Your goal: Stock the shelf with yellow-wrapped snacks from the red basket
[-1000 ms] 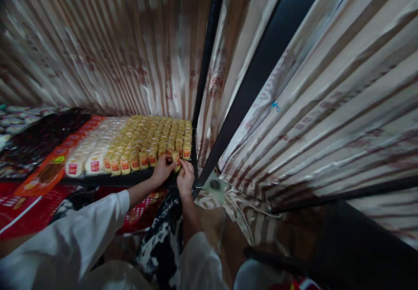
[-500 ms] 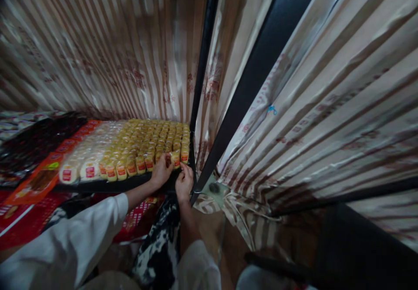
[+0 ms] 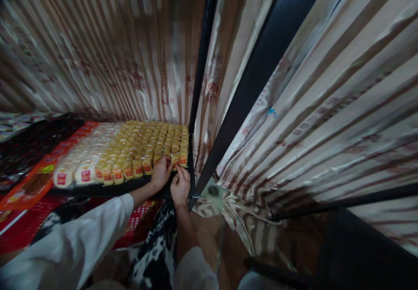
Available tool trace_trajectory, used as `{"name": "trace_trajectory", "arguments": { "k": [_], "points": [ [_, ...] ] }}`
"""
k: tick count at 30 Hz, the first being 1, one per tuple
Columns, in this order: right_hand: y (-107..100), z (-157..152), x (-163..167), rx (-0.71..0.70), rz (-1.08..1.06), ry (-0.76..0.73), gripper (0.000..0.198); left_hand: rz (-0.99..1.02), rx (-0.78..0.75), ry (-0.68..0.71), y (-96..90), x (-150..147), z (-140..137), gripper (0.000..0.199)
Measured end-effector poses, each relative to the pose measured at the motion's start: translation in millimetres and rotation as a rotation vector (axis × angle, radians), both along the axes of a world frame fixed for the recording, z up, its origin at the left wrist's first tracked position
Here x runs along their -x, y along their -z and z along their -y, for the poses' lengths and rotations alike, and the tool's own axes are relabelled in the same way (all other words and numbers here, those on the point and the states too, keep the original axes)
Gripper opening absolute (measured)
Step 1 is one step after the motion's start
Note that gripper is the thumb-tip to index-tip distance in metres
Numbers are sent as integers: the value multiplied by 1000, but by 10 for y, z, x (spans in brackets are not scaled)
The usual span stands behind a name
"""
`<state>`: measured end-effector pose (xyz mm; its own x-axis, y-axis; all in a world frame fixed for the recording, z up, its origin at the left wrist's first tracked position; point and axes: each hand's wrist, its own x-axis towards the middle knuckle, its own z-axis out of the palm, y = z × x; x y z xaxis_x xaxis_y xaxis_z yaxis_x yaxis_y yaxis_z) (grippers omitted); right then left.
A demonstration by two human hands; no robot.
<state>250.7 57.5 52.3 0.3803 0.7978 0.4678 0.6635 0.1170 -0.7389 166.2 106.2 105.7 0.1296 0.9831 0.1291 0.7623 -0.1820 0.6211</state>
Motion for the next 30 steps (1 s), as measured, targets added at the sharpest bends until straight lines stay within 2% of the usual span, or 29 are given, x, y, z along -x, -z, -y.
{"name": "trace_trajectory", "arguments": {
  "k": [4,8,13,17,21,25,30],
  "points": [
    [-6,7,7,51,75,-10,48,-47,-21,-26,52,4,-12,14],
    [2,4,16,82,107,-7,50,-65,-34,9,84,18,46,13],
    [16,-11,36,105,100,6,52,16,-37,104,196,26,120,21],
    [25,-7,37,84,77,5,51,91,-63,124,321,14,118,24],
    [35,-31,26,22,11,122,52,163,-86,190,409,33,134,28],
    [57,-94,34,96,9,142,61,183,-75,215,460,46,148,32],
    [77,-131,52,136,55,117,62,165,-58,232,495,33,124,36]
  ]
}}
